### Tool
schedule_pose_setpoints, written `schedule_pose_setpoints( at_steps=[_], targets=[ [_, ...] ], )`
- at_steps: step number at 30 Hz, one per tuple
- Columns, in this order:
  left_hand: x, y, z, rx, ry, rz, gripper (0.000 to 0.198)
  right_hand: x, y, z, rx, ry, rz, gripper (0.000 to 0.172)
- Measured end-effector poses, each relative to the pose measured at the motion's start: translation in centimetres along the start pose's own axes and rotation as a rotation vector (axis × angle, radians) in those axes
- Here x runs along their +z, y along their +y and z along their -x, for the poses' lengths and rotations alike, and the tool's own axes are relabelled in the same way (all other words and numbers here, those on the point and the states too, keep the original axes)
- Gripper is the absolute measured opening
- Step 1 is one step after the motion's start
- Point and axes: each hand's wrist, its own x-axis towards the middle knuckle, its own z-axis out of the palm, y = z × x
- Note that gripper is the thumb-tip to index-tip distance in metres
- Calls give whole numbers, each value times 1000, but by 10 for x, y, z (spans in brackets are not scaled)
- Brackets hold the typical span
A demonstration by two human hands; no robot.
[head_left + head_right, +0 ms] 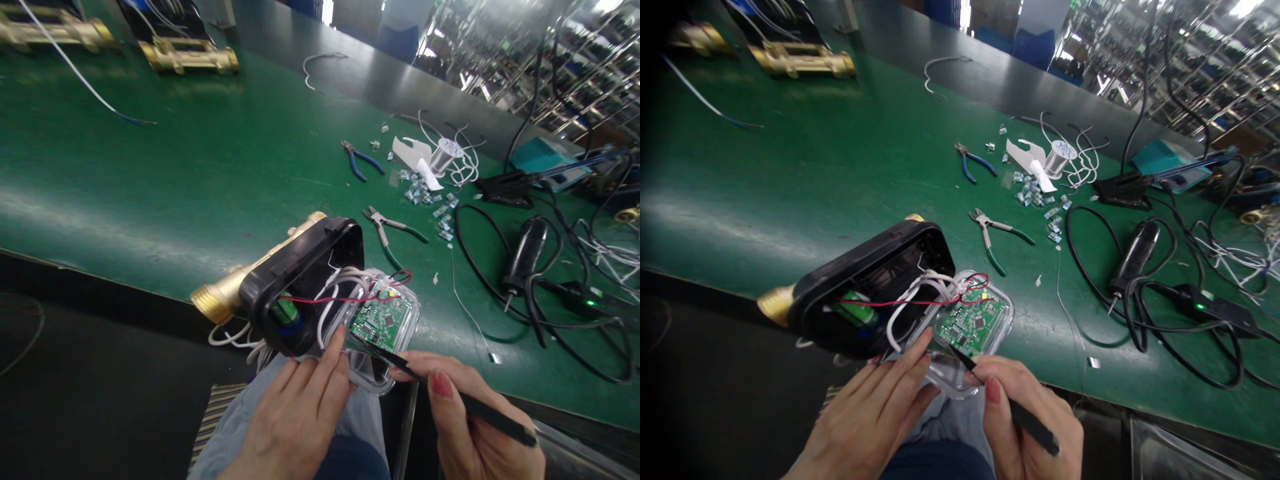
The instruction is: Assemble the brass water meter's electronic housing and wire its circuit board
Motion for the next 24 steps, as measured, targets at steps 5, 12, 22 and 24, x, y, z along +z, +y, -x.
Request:
schedule_pose_setpoints(
  at_steps=[5,12,22,24],
  targets=[
    [0,0,0,-2,-6,0,17,-1,0,-1,-11,-60,15,22],
    [0,-1,1,4,-26,-5,19,-4,-3,1,-63,-81,111,23],
    [-2,0,0,4,-24,19,18,-5,-9,4,-174,-116,361,21],
    [-2,-1,1,3,-21,26,17,-4,-14,2,-169,-98,417,19]
  ],
)
